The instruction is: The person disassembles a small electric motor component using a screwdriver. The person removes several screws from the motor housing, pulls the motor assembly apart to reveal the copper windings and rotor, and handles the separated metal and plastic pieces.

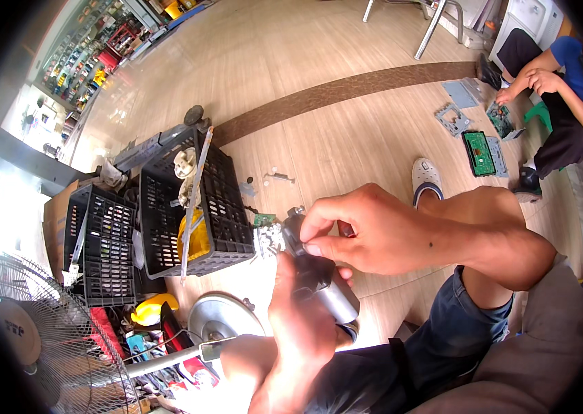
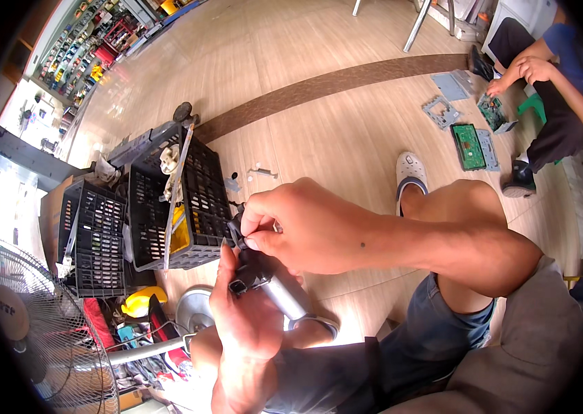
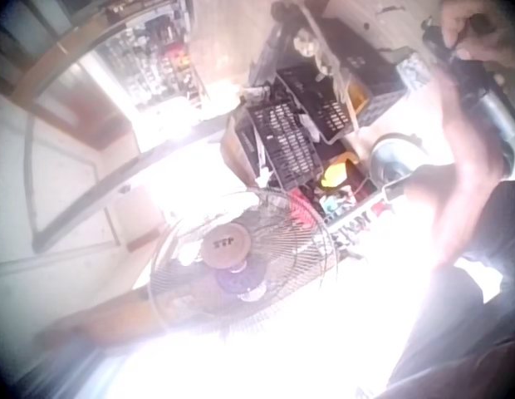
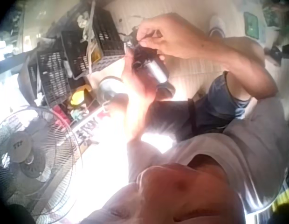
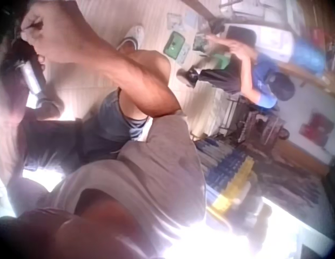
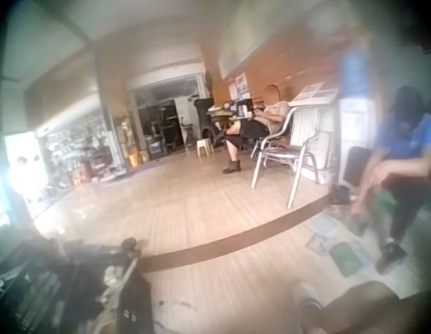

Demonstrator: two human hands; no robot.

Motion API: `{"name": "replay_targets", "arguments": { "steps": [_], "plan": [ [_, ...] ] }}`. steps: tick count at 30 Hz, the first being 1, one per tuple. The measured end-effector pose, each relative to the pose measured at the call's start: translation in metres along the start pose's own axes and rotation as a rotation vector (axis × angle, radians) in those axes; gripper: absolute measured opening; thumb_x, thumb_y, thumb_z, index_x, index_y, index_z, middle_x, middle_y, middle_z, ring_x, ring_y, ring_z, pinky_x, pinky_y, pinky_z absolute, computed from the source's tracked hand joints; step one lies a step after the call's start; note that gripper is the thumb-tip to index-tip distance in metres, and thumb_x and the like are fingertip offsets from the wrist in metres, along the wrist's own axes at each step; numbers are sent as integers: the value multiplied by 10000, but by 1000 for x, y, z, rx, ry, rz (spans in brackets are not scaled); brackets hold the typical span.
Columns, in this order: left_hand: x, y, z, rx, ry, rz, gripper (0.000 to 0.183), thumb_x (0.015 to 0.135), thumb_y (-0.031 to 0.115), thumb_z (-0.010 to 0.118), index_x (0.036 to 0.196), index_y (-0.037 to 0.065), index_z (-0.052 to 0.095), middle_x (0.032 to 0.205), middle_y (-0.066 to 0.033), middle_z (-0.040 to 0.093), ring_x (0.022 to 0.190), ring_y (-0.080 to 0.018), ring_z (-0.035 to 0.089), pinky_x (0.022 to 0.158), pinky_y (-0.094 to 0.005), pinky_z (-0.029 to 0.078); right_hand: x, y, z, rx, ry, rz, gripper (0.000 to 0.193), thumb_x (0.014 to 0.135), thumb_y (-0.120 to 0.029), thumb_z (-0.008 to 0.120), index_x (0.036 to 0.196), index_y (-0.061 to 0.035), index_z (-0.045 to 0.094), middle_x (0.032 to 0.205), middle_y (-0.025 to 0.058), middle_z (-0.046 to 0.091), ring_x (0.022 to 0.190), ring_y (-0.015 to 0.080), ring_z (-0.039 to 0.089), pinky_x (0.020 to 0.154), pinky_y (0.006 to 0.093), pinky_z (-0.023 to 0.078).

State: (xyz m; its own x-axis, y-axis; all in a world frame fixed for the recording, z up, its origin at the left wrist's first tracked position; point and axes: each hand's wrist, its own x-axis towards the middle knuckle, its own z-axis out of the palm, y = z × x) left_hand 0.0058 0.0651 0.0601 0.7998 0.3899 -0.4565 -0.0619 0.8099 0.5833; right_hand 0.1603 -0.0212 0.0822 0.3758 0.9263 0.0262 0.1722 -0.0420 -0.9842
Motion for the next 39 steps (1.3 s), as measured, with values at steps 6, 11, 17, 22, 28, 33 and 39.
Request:
{"name": "replay_targets", "arguments": {
  "steps": [6,11,17,22,28,33,39],
  "plan": [
    [2,-2,6,9,60,-31,483,1062,479,403,1209,53,576,1007,-103,661,895,-233,645,792,-383,520,1,4,-2,-37,-10,46,128,926,-51,606,903,59,667,632,136,672,513,171,669,493,307,512],
    [2,-5,3,25,78,13,429,1057,443,438,1216,83,610,1032,-84,691,901,-248,670,847,-425,531,2,6,-4,-119,-9,20,184,954,-110,602,875,36,682,579,121,660,496,171,667,472,314,496],
    [2,-3,5,-4,15,-45,432,1050,456,458,1258,102,593,1062,-59,689,931,-229,668,860,-422,531,2,2,-5,-189,-24,46,255,979,-142,576,820,26,682,540,110,641,461,191,655,456,331,486],
    [6,-4,1,41,-7,-19,478,1040,501,471,1295,111,580,1103,-56,677,976,-209,657,883,-406,524,2,9,-2,-180,38,-31,180,909,-115,635,899,52,700,685,184,698,559,239,694,545,348,529],
    [7,-6,4,54,20,-20,501,1043,518,457,1314,109,557,1151,-44,655,1035,-187,631,907,-390,506,1,6,-6,-121,-34,39,117,958,-23,625,1014,75,654,773,120,713,622,125,689,555,278,533],
    [5,-4,1,45,24,-28,490,1049,508,450,1304,104,560,1107,-49,663,972,-197,644,873,-398,521,2,5,-6,-102,-56,69,136,975,-58,623,1004,68,665,765,121,708,631,127,698,555,276,523],
    [4,-4,3,33,60,-44,482,1053,501,445,1307,108,559,1065,-54,668,914,-210,655,841,-403,539,3,-1,-9,-179,-107,165,141,975,-62,634,992,75,662,780,130,710,603,134,696,519,275,514]
  ]
}}
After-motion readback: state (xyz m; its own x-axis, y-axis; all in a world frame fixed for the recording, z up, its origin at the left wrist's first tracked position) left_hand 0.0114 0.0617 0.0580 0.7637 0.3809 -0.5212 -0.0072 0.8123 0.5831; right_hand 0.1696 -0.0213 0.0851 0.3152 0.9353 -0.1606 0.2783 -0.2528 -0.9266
